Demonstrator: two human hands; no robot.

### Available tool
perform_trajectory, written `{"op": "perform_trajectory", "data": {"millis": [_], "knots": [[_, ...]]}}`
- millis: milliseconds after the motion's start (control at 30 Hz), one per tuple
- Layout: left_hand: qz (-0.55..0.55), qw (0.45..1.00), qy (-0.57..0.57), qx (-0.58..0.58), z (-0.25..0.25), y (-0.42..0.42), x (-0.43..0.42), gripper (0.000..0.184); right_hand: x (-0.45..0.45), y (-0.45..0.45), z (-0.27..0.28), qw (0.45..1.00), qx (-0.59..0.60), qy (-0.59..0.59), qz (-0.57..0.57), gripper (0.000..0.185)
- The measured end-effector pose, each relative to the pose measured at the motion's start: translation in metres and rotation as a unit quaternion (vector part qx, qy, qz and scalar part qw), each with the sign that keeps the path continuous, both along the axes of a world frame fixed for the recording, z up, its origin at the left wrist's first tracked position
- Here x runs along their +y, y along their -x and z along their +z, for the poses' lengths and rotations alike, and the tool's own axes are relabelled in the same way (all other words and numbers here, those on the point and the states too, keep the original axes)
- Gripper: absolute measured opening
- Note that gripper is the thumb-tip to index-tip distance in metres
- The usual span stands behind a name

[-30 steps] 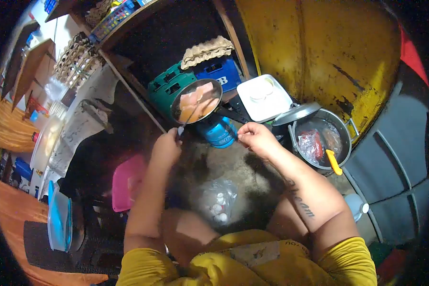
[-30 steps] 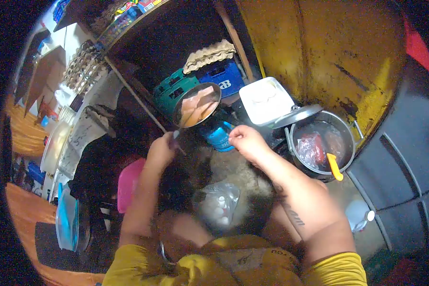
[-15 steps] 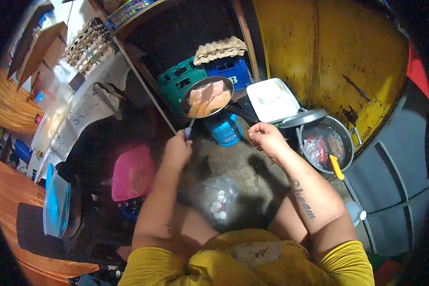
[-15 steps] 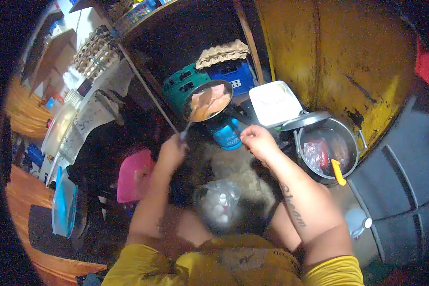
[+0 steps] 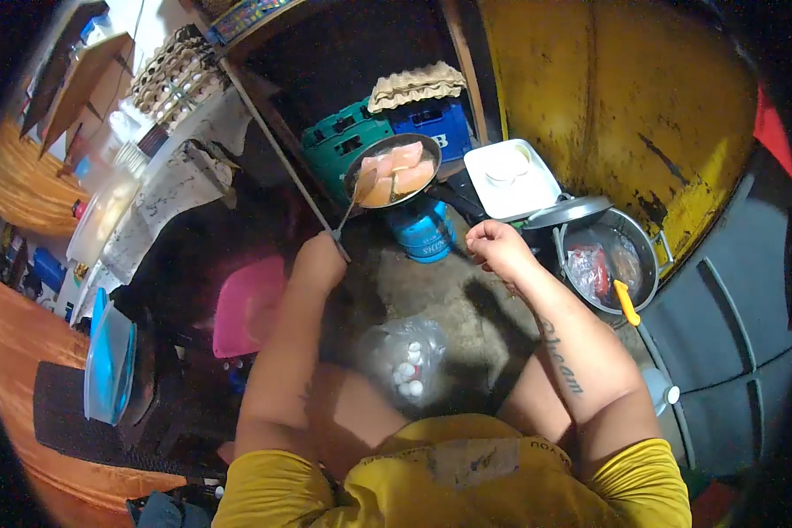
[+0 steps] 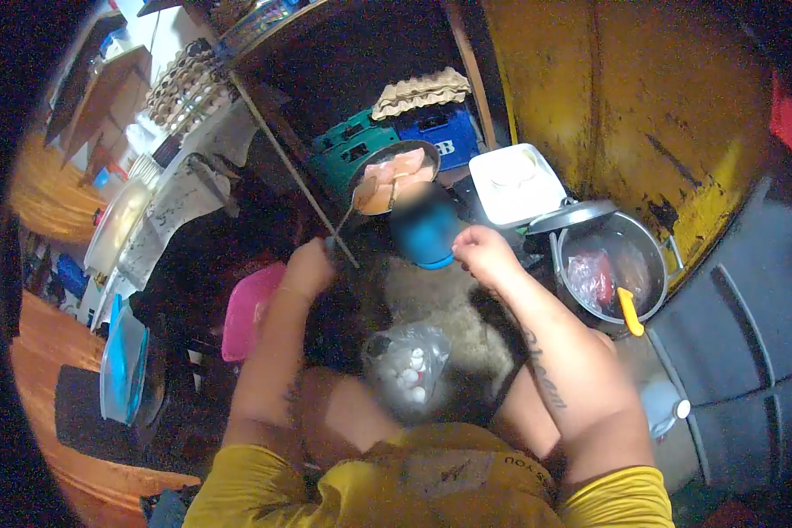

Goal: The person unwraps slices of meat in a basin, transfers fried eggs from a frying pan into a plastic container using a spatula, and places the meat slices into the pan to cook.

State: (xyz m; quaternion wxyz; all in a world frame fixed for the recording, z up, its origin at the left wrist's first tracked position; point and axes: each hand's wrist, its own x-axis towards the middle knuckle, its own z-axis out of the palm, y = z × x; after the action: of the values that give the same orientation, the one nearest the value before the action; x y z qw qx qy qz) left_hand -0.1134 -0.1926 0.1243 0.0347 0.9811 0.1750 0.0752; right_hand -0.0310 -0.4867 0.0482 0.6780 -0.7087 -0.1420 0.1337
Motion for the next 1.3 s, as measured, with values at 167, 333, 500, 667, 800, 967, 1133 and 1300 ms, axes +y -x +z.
{"op": "perform_trajectory", "data": {"millis": [167, 333, 500, 667, 800, 967, 1133, 1300], "knots": [[0.008, 0.999, -0.013, -0.037, 0.004, -0.009, 0.001, 0.022, 0.001, -0.004, -0.004, 1.000, 0.007, 0.006, -0.005, 0.012], [-0.006, 0.996, -0.078, 0.032, 0.019, -0.016, -0.005, 0.019, -0.003, 0.004, 0.007, 1.000, 0.023, 0.002, -0.006, 0.012], [-0.027, 0.991, -0.125, 0.048, 0.040, -0.005, -0.016, 0.019, -0.006, -0.003, 0.000, 0.999, 0.013, 0.026, 0.018, 0.006], [-0.024, 0.990, -0.117, 0.076, 0.035, -0.002, -0.021, 0.020, -0.006, -0.007, 0.000, 0.999, 0.026, 0.029, 0.018, 0.006], [-0.015, 0.994, -0.102, 0.035, 0.028, -0.008, -0.016, 0.020, -0.006, -0.005, 0.002, 0.999, 0.025, 0.014, 0.025, 0.007], [0.007, 0.998, -0.055, -0.014, 0.009, -0.041, 0.000, 0.023, -0.003, -0.007, 0.000, 0.999, 0.018, 0.031, 0.026, 0.009], [0.027, 0.999, -0.033, 0.001, -0.003, -0.066, -0.009, 0.024, -0.002, 0.001, 0.007, 1.000, 0.012, 0.004, 0.007, 0.010], [0.001, 0.999, -0.020, -0.030, -0.002, -0.074, -0.022, 0.024, -0.007, -0.001, 0.008, 1.000, 0.015, -0.001, 0.006, 0.010]]}}
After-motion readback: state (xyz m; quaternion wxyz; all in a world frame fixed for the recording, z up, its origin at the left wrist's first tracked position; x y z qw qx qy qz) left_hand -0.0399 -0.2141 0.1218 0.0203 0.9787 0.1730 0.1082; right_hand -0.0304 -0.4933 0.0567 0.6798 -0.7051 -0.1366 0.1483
